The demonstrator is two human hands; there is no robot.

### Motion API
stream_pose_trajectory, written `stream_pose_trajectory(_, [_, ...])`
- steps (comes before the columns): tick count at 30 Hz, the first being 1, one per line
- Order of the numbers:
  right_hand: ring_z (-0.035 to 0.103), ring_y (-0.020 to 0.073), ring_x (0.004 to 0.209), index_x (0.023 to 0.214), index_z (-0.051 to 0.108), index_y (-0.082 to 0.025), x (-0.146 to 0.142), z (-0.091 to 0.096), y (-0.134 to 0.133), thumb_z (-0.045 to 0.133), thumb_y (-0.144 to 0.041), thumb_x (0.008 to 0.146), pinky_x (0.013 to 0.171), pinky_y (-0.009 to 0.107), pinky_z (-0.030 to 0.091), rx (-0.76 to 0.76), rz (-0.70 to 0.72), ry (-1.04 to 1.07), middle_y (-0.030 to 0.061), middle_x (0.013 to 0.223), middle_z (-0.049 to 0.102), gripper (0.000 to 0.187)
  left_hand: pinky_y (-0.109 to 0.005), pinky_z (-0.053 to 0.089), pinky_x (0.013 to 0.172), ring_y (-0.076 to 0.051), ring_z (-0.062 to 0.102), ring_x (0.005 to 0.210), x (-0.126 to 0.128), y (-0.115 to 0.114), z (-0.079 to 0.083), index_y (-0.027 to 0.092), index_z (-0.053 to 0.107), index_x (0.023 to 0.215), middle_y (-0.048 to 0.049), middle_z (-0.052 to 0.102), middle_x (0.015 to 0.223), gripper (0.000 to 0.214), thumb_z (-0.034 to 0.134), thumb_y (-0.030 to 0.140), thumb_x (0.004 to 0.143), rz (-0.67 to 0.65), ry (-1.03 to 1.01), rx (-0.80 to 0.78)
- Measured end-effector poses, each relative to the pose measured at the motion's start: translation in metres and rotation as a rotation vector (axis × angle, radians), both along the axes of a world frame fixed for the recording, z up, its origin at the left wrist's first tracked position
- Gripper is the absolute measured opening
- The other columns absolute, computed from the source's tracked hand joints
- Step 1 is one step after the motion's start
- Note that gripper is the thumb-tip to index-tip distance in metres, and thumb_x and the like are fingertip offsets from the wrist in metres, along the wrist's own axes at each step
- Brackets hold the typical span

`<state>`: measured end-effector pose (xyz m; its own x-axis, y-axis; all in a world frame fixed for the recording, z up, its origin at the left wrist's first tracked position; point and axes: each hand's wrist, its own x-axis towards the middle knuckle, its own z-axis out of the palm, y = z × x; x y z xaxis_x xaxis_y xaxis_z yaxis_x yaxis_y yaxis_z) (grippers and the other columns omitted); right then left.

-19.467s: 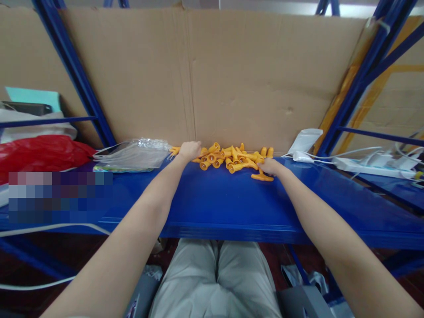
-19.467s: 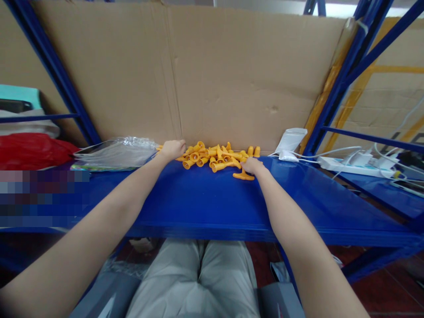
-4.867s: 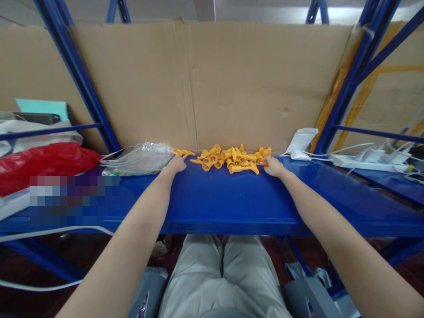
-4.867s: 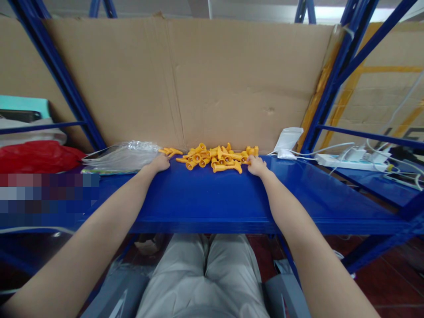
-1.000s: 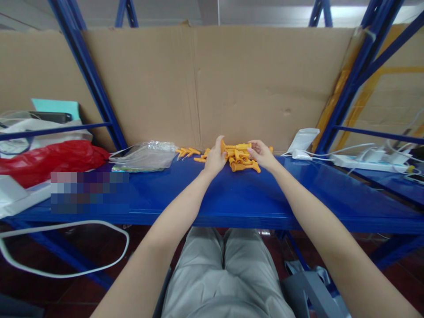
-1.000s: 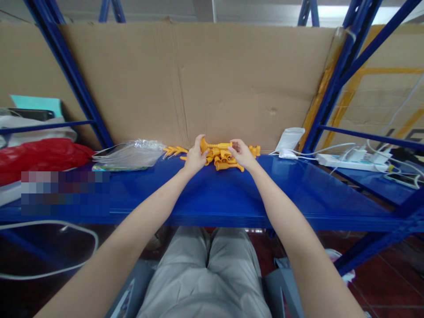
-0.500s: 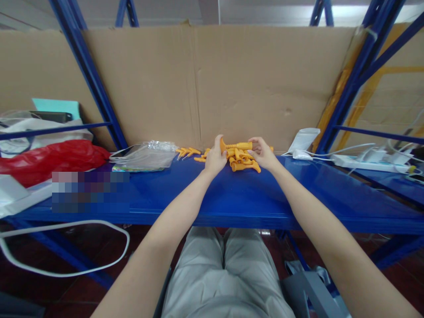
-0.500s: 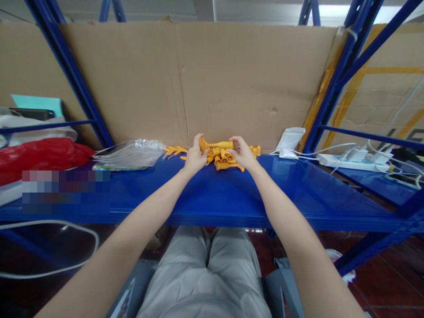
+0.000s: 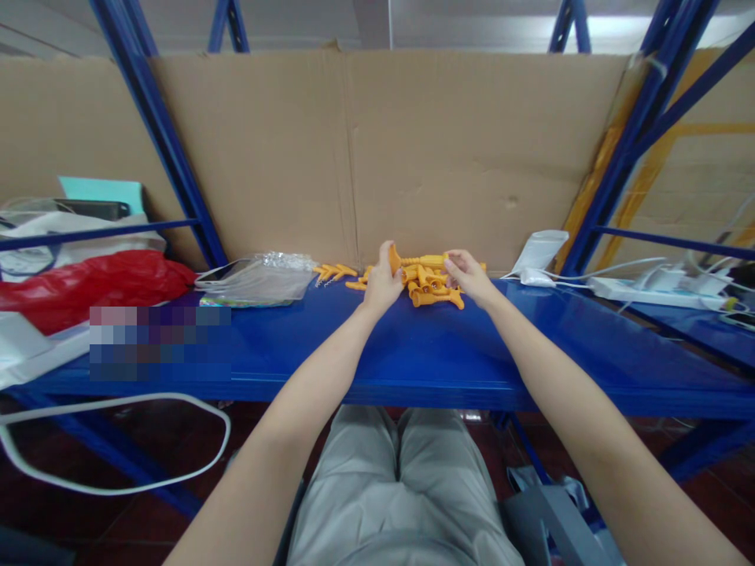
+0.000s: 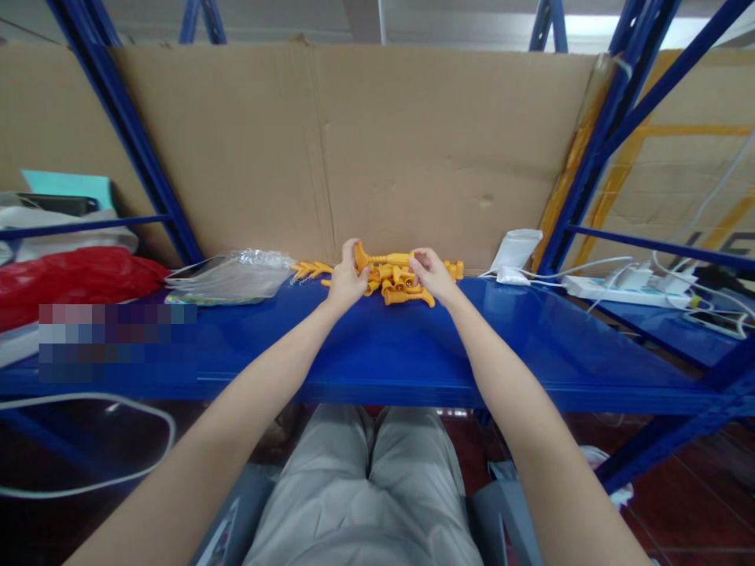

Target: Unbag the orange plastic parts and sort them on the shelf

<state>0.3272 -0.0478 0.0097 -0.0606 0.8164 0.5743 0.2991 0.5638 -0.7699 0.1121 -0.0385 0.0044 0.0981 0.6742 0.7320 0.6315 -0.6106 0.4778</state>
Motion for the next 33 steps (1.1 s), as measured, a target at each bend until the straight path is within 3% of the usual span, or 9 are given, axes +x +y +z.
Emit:
stream_pose_trajectory(5, [0.062,0.0130,0.065,0.112,0.049,-0.029,0.002,0.003,-0.010,0.071,-0.051,0.079,0.054,0.026,0.048,0.024,0.094,0.000,0.0001,0.094,0.063,0.045,-0.032,0.053,0.083,-0.020,0.070,0.084,0.000,-0.001,0.000,0.020,0.032,0.146,-0.0077,0.073,0.098,0.064,0.050,0.013,0.085,0.018,-0.029,0.000])
stream_pose_trajectory(8, [0.063,0.0130,0.065,0.113,0.050,-0.030,0.000,0.005,-0.013,0.069,-0.050,0.081,0.053,0.026,0.048,-0.011,0.077,0.054,0.0014,0.100,0.064,0.042,-0.034,0.052,0.087,-0.020,0.069,0.087,0.001,-0.003,0.002,0.020,0.030,0.148,-0.0097,0.073,0.103,0.065,0.050,0.013,0.086,0.015,-0.020,-0.030])
stream_pose_trajectory(13, [0.058,0.0112,0.052,0.098,0.055,-0.025,-0.005,0.007,-0.011,0.056,-0.062,0.088,0.048,0.025,0.044,-0.140,-0.022,0.100,0.0014,0.083,0.066,0.038,-0.035,0.051,0.090,-0.022,0.070,0.093,0.002,-0.005,0.002,0.020,0.024,0.151,-0.0106,0.073,0.105,0.069,0.050,0.013,0.087,-0.002,0.023,-0.053])
stream_pose_trajectory(17, [0.055,0.0116,0.052,0.087,0.056,-0.023,-0.006,0.009,-0.012,0.061,-0.064,0.084,0.050,0.025,0.043,-0.147,-0.042,0.073,0.0004,0.071,0.063,0.042,-0.036,0.051,0.093,-0.022,0.071,0.094,0.002,-0.005,0.001,0.022,0.024,0.151,-0.0094,0.073,0.106,0.070,0.050,0.013,0.087,-0.015,0.042,-0.047])
stream_pose_trajectory(26, [0.052,0.0109,0.057,0.092,0.055,-0.025,-0.001,0.009,-0.013,0.070,-0.059,0.079,0.056,0.025,0.046,0.000,0.069,0.009,-0.0034,0.071,0.057,0.040,-0.034,0.051,0.089,-0.023,0.070,0.094,0.004,-0.009,0.003,0.017,0.027,0.148,-0.0112,0.072,0.104,0.068,0.051,0.010,0.085,-0.001,-0.005,-0.063])
stream_pose_trajectory(33, [0.053,0.0102,0.060,0.098,0.057,-0.026,0.002,0.009,-0.016,0.074,-0.053,0.077,0.058,0.025,0.046,-0.011,0.127,0.025,-0.0036,0.077,0.057,0.038,-0.035,0.051,0.088,-0.024,0.070,0.090,0.004,-0.007,0.003,0.016,0.029,0.146,-0.0100,0.073,0.097,0.068,0.053,0.010,0.083,-0.004,-0.021,-0.072])
